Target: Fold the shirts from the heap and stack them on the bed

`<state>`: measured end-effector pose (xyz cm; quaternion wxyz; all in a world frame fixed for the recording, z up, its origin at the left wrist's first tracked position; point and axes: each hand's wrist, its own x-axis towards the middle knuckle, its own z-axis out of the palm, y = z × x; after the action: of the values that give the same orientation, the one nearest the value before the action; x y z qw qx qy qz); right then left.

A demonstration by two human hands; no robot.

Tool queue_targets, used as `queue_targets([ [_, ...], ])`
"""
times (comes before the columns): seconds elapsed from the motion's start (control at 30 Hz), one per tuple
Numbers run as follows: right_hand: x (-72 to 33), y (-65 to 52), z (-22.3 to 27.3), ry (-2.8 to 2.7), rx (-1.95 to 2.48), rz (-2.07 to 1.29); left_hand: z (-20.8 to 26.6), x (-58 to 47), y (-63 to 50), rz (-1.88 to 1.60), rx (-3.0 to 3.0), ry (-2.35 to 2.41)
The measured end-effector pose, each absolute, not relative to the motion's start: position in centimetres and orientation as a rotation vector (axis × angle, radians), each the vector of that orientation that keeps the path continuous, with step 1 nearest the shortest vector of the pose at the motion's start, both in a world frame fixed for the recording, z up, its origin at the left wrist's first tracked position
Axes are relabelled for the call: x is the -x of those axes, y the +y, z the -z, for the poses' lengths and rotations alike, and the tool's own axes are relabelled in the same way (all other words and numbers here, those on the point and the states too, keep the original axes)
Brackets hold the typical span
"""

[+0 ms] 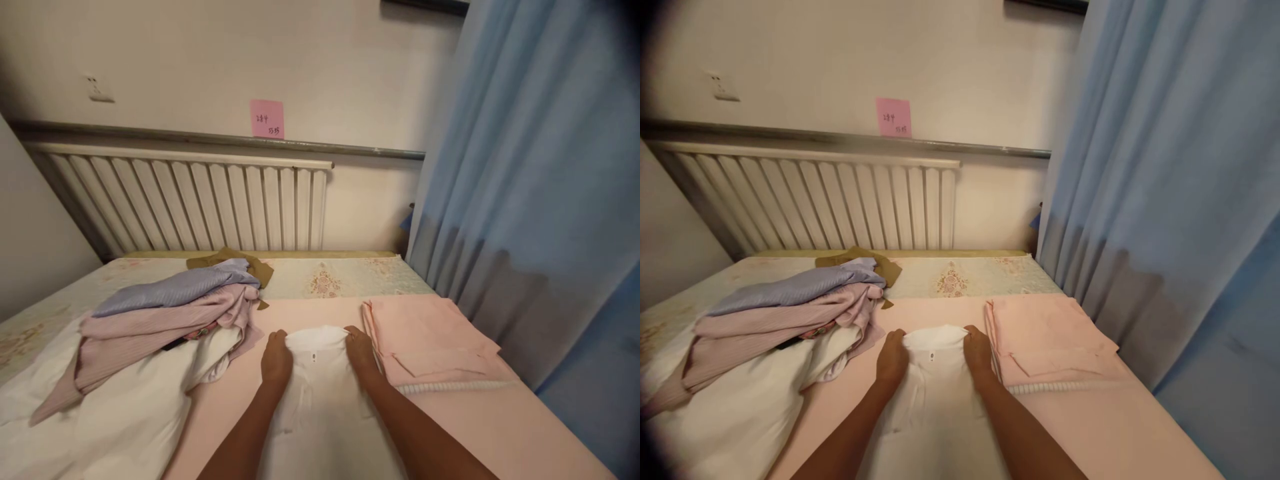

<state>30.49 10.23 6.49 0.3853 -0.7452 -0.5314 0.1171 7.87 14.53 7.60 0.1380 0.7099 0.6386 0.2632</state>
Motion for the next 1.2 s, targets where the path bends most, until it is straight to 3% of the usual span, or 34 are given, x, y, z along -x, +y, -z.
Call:
queue_targets([
  [0.27,-30.8,9.3,-6.4,-1.246,1.716,-0.518,-7.0,-4.9,15.0,-0.972,-1.902,1.533],
  [0.73,-31.5,10.0,-6.6,-1.23,1.601,-0.759,-7.9,-2.8,17.3,-0.653,-1.739,1.169],
  [0.9,-31.4,10.1,-6.3,-1.237,1.653,-0.736,-8.0,-2.7,17.7,-0.57,-1.655,1.189],
  [1.2,-31.1,9.9,-6.7,-1.256,1.812,-0.621,-7.7,-3.4,17.0,-0.738,-1.679,1.326],
])
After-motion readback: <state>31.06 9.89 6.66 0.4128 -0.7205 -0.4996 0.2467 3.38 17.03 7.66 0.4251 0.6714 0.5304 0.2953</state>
